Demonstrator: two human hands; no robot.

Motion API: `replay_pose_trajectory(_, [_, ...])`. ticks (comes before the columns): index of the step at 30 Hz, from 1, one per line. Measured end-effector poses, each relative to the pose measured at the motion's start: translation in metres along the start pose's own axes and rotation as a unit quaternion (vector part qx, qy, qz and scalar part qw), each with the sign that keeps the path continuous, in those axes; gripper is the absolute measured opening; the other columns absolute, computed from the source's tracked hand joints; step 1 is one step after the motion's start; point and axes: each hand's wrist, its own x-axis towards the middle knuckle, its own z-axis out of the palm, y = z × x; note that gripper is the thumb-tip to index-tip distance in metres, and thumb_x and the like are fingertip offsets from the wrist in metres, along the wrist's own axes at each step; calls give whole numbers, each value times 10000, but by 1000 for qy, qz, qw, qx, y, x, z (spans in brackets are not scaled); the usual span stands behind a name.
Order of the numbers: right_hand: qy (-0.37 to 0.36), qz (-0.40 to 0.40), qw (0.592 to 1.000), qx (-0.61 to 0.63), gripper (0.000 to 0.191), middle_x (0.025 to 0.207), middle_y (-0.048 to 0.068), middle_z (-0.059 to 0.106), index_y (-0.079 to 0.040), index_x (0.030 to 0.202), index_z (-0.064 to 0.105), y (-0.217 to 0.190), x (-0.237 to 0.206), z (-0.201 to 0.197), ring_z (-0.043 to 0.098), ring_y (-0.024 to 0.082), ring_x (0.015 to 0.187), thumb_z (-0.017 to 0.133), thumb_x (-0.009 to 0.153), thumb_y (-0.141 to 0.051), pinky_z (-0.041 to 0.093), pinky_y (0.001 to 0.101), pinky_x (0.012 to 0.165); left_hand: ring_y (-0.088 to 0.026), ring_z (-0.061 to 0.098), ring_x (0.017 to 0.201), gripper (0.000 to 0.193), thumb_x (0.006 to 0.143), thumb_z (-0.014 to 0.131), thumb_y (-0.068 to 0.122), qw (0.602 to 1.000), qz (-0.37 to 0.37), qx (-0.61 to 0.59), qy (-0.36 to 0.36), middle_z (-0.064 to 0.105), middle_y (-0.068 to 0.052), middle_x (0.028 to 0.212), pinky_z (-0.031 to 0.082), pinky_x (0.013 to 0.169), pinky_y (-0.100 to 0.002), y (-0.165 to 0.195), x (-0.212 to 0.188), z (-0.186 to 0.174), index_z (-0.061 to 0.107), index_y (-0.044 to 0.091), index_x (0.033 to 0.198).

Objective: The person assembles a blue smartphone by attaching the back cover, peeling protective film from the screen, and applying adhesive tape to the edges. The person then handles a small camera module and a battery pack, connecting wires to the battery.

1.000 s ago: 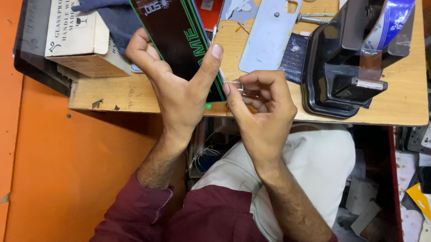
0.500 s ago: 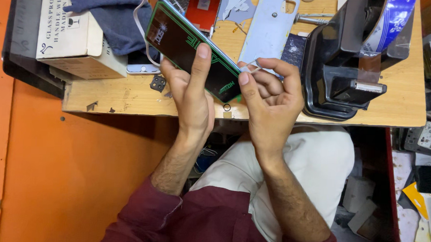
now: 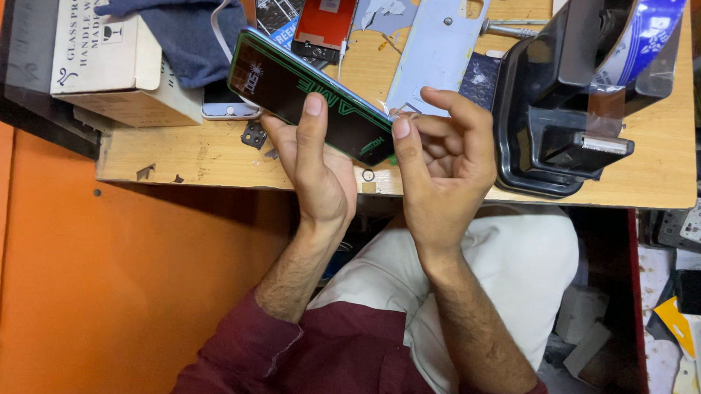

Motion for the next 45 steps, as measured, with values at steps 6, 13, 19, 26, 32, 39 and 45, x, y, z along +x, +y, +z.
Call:
replay_pose_trajectory(6, [-11,-19,1000,9,205,1154,124,688,19,1259,570,3,2,-2,703,148,1102,670,1089,77,591,265,1015,-237,442,1410,537,1097,581,156,999,-15,-26,-10,436,-140,1504,343,1282,-476,-3,-3,-5,320,85,1561])
replay_pose_trajectory(13, [3,-30,999,-18,201,1163,142,720,51,1243,610,-1,14,-18,715,153,1077,708,1069,75,589,269,1008,-247,489,1360,469,1108,587,120,992,-101,17,-68,451,-169,1453,466,1175,-466,6,0,-24,288,28,1458])
replay_pose_trajectory(19, [-42,-66,993,-90,158,1139,136,739,41,1213,667,-8,18,-28,737,149,1048,722,1066,59,618,260,959,-256,561,1244,684,1027,631,113,960,-108,254,-54,418,-134,1436,600,993,-395,46,13,-41,166,61,1526])
replay_pose_trajectory(26, [-100,-106,974,-171,150,1122,121,764,25,1173,696,-13,26,-33,766,161,1069,753,1040,66,650,260,923,-279,416,1377,446,1062,749,164,716,121,680,-100,445,-142,1436,423,1161,-447,80,4,-7,508,62,1423])
replay_pose_trajectory(32, [-131,-101,970,-180,176,1132,114,759,25,1181,703,-20,27,-39,755,153,1065,763,1024,75,641,248,912,-359,358,1324,152,924,745,187,611,247,687,-306,504,-144,1365,207,1093,-503,77,25,27,743,126,1063])
replay_pose_trajectory(39, [-140,-131,958,-211,191,1153,112,746,21,1185,694,-18,31,-46,750,148,1042,760,1015,76,637,260,919,-211,532,1252,84,984,754,198,671,141,634,-358,614,-9,1267,294,1087,-415,68,39,28,722,143,1039])
replay_pose_trajectory(45, [-142,-121,962,-197,178,1155,107,750,13,1189,696,-15,33,-46,754,144,1021,754,1033,75,644,245,910,-195,551,1199,85,993,762,191,669,175,633,-348,612,8,1252,362,1027,-369,62,38,19,717,152,1053])
